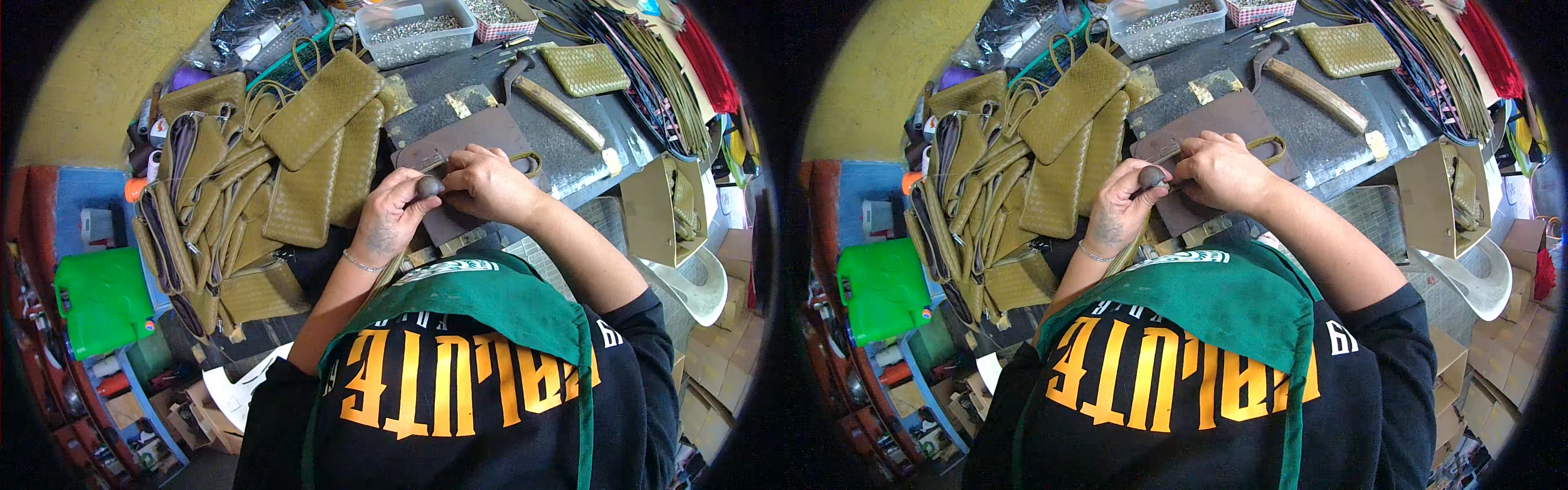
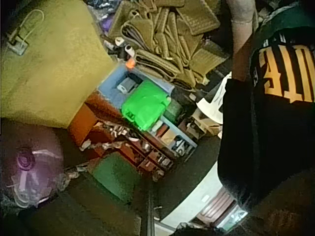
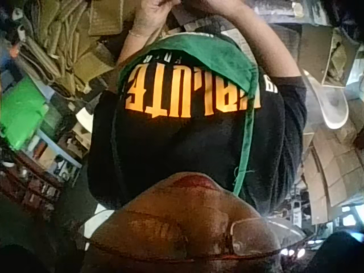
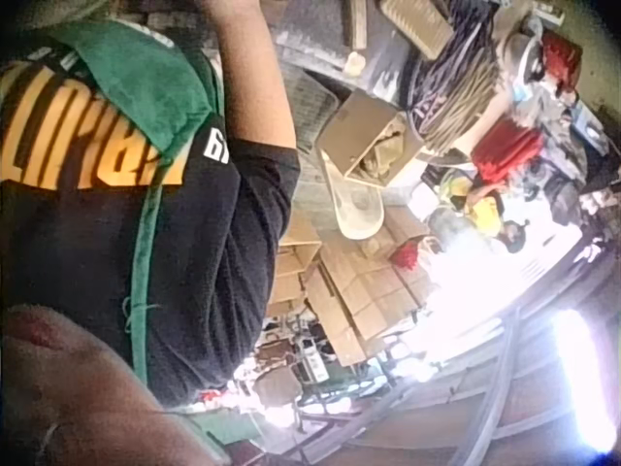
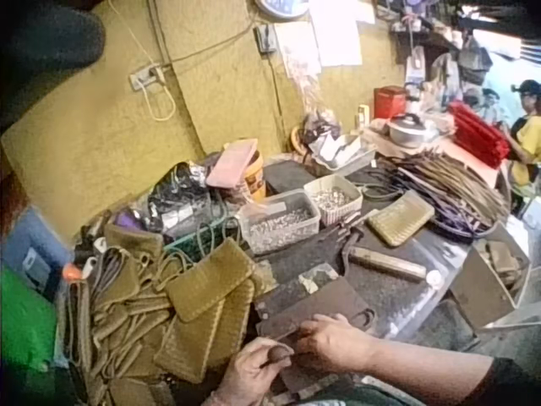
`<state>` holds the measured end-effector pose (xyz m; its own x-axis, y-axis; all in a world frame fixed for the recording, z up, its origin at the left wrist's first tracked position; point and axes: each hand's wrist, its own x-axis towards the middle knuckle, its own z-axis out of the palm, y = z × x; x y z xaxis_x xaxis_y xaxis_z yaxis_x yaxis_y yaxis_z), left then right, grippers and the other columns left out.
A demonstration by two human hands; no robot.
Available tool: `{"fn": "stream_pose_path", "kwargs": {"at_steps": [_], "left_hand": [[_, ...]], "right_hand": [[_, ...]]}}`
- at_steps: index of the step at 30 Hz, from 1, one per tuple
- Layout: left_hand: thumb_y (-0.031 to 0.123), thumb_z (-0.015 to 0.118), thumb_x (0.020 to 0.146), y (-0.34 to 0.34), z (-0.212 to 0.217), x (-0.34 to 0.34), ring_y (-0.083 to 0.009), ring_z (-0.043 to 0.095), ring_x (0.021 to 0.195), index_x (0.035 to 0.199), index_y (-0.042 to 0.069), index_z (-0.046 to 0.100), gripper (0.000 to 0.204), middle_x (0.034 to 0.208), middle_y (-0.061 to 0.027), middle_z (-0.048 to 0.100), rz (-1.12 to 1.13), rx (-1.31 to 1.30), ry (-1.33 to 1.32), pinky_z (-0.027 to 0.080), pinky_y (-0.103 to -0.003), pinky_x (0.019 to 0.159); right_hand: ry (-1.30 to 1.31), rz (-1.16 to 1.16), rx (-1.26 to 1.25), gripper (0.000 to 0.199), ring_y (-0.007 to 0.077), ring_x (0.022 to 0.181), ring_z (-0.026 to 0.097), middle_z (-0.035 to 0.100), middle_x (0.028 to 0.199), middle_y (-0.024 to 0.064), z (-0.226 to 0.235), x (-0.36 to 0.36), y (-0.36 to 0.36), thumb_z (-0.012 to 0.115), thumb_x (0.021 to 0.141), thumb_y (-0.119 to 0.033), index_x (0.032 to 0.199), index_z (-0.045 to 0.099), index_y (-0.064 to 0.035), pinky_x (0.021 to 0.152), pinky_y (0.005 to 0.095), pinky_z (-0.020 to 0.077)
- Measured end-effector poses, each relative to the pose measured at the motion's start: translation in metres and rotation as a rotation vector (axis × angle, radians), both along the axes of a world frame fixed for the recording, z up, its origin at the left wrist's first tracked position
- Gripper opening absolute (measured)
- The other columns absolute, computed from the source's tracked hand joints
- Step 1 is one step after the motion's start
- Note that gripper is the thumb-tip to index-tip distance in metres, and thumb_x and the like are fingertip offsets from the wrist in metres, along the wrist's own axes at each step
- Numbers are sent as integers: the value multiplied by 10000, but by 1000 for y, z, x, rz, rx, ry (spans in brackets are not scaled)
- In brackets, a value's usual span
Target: The person assembles leather wallets by aligning straps onto the wallet body and using a hammer to secure hardware or flatten the attachment point.
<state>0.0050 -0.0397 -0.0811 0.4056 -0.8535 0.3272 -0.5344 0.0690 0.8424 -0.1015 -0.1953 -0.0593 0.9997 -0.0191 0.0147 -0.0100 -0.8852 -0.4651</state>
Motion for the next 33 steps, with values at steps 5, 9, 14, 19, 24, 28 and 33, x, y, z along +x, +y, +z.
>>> {"fn": "stream_pose_path", "kwargs": {"at_steps": [5,9,14,19,24,28,33], "left_hand": [[86,626,778,-1,-5,-2,-163,535,768,872,14,588,124,855,-54,560,-13,-16,17,438,-262,693],[107,526,865,8,-18,-4,-117,510,803,930,35,502,100,872,-22,527,60,-55,580,422,-253,732],[55,601,719,18,-3,10,-157,495,788,892,24,482,212,903,-67,507,138,61,360,419,-291,723],[73,677,645,20,-7,11,-190,510,700,843,1,508,270,781,-104,534,198,148,-117,436,-310,677],[47,613,776,21,1,11,-140,573,711,741,10,487,136,725,-58,569,202,227,373,450,-261,680],[-18,550,809,26,2,7,-181,597,775,653,63,346,270,738,-86,565,246,-138,654,463,-297,722],[-50,550,804,25,6,-5,-185,603,803,685,64,354,256,745,-81,565,249,-236,595,464,-298,742]], "right_hand": [[-88,-1,-101,185,225,904,506,532,880,30,1,-6,4,640,664,-194,845,636,-157,767,401,400],[-118,12,-111,191,230,878,497,520,874,32,-5,-2,12,652,669,-220,848,632,-156,778,411,387],[-250,-62,-101,245,224,859,494,526,849,27,-13,-6,18,655,662,-182,902,629,-137,797,376,377],[-268,-12,-282,209,244,889,498,526,848,38,-7,2,4,616,694,-132,899,575,-125,892,454,346],[-90,199,-468,201,218,1009,465,531,896,19,41,40,-13,526,759,-162,952,577,-143,996,576,210],[-617,-95,-394,193,241,987,471,535,878,26,61,54,-19,575,725,-105,917,579,-120,905,527,316],[-319,-417,1004,146,123,723,542,593,806,25,6,28,-13,613,801,-164,864,576,-38,653,261,442]]}}
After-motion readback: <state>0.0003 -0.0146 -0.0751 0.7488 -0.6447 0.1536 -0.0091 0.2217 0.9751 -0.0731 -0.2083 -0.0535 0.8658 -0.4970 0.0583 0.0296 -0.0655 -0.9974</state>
